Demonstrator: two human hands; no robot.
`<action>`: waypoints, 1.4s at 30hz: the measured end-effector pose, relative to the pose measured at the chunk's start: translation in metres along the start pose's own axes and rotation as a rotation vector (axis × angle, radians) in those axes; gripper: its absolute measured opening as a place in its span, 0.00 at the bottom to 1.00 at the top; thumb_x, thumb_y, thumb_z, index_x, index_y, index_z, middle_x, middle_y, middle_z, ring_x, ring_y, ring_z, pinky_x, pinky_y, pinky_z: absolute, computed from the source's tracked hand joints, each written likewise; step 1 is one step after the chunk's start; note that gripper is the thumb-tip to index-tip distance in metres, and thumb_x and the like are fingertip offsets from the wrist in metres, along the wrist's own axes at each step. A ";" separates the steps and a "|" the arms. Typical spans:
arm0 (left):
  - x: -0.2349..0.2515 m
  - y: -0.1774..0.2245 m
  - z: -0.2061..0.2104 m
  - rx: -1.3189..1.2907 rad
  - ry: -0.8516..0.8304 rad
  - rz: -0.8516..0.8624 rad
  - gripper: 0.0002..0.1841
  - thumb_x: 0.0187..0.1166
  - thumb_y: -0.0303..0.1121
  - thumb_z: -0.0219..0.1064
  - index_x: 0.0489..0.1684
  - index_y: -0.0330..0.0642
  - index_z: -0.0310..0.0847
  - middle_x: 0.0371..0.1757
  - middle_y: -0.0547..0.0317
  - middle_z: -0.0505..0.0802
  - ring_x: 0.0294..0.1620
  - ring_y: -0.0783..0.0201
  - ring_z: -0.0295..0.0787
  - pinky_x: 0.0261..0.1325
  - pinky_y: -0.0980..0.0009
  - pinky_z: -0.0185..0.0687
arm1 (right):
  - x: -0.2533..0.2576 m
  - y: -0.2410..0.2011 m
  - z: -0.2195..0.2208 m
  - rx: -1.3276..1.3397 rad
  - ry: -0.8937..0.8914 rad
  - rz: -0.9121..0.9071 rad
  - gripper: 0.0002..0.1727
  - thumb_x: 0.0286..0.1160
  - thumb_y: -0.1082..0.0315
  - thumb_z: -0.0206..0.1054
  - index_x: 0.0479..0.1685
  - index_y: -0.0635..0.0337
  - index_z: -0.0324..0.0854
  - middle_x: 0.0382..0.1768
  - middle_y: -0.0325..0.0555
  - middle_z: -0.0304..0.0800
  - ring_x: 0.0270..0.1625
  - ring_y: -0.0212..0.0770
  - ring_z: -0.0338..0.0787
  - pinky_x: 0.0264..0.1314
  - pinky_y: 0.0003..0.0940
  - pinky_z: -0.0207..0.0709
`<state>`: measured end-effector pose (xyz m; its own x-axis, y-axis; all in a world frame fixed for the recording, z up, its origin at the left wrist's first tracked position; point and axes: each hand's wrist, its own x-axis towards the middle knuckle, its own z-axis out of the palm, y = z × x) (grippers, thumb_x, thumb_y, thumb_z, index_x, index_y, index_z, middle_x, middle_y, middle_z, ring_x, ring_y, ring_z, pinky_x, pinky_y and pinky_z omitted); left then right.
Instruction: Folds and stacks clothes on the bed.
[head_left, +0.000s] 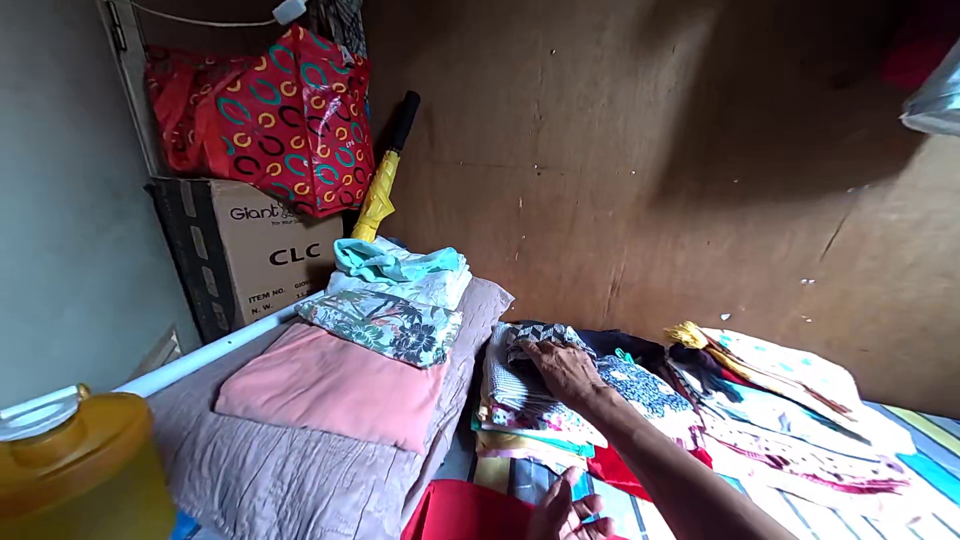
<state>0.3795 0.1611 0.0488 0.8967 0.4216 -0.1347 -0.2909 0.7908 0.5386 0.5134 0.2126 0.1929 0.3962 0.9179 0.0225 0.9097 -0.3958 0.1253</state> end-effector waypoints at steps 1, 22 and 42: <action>-0.001 0.000 0.000 -0.013 -0.016 -0.008 0.19 0.96 0.39 0.40 0.76 0.42 0.64 0.46 0.54 0.93 0.40 0.62 0.93 0.43 0.70 0.87 | -0.002 0.001 -0.003 0.033 0.022 0.032 0.27 0.87 0.78 0.50 0.84 0.57 0.70 0.67 0.68 0.84 0.72 0.68 0.83 0.74 0.63 0.70; -0.018 -0.013 0.026 -0.182 0.139 0.185 0.33 0.93 0.57 0.24 0.70 0.46 0.70 0.48 0.56 0.93 0.50 0.62 0.93 0.50 0.60 0.92 | -0.239 0.028 0.098 0.537 0.345 -0.302 0.18 0.66 0.74 0.73 0.57 0.64 0.91 0.67 0.63 0.89 0.76 0.67 0.83 0.71 0.77 0.69; -0.020 -0.055 0.014 1.558 -0.341 1.050 0.43 0.82 0.71 0.40 0.71 0.45 0.85 0.76 0.23 0.78 0.78 0.35 0.76 0.77 0.43 0.68 | -0.253 0.027 0.082 2.662 0.450 0.490 0.21 0.92 0.62 0.40 0.45 0.58 0.81 0.35 0.48 0.95 0.39 0.39 0.96 0.44 0.36 0.91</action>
<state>0.3822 0.1028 0.0338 0.6588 0.1503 0.7372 -0.3416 -0.8133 0.4711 0.4481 -0.0322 0.1095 0.7262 0.6577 -0.2005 -0.6442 0.5490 -0.5325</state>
